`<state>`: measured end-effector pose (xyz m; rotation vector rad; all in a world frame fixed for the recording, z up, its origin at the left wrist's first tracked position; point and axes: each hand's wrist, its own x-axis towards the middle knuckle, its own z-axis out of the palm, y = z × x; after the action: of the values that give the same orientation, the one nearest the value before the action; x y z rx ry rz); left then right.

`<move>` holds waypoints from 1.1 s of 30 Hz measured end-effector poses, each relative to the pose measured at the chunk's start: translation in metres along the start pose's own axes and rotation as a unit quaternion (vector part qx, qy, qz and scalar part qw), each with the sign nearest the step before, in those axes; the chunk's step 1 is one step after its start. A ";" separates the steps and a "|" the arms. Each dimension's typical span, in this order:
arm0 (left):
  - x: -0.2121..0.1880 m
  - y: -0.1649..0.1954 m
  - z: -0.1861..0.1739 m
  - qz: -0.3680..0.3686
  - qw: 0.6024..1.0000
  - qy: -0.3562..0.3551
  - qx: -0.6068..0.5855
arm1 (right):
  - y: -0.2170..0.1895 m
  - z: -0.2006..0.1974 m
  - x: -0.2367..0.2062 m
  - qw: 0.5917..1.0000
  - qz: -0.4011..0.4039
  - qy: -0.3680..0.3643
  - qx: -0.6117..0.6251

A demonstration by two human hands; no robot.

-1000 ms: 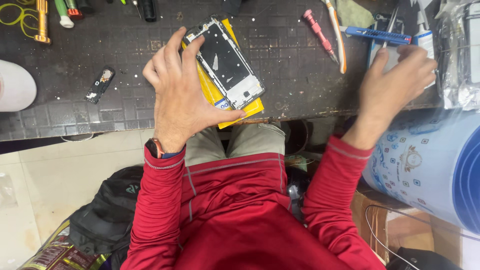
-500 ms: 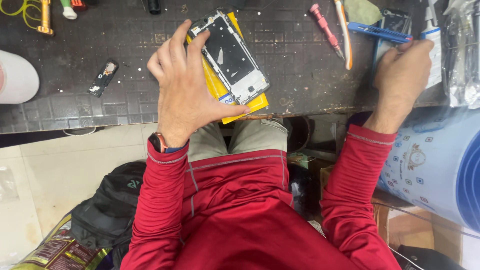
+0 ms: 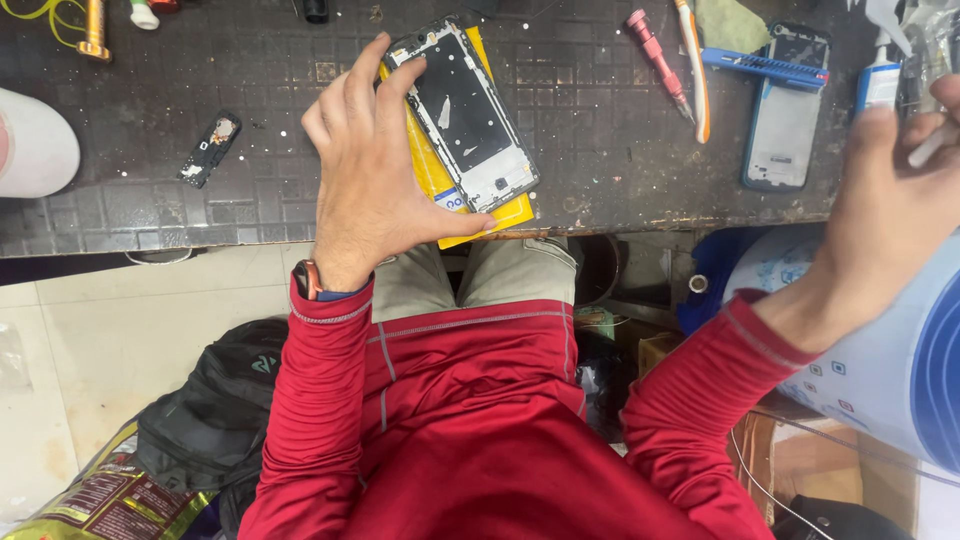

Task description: The person uses a metal spudger to pry and separate the screen assembly from the phone frame while holding the device steady on a yellow mat. The person repeatedly works along the edges to release adhesive and then uses tweezers to remove small components from the interior.

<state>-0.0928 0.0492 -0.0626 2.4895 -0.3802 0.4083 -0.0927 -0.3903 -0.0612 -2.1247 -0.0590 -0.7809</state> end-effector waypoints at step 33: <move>0.024 -0.037 0.013 -0.004 0.996 -0.056 -0.067 | -0.134 0.196 -0.093 0.983 -0.096 -0.149 0.056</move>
<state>-0.0555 0.0664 -0.0822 2.3874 -0.4277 0.2328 -0.1086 -0.1395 -0.1047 -2.1326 -0.4629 -0.5473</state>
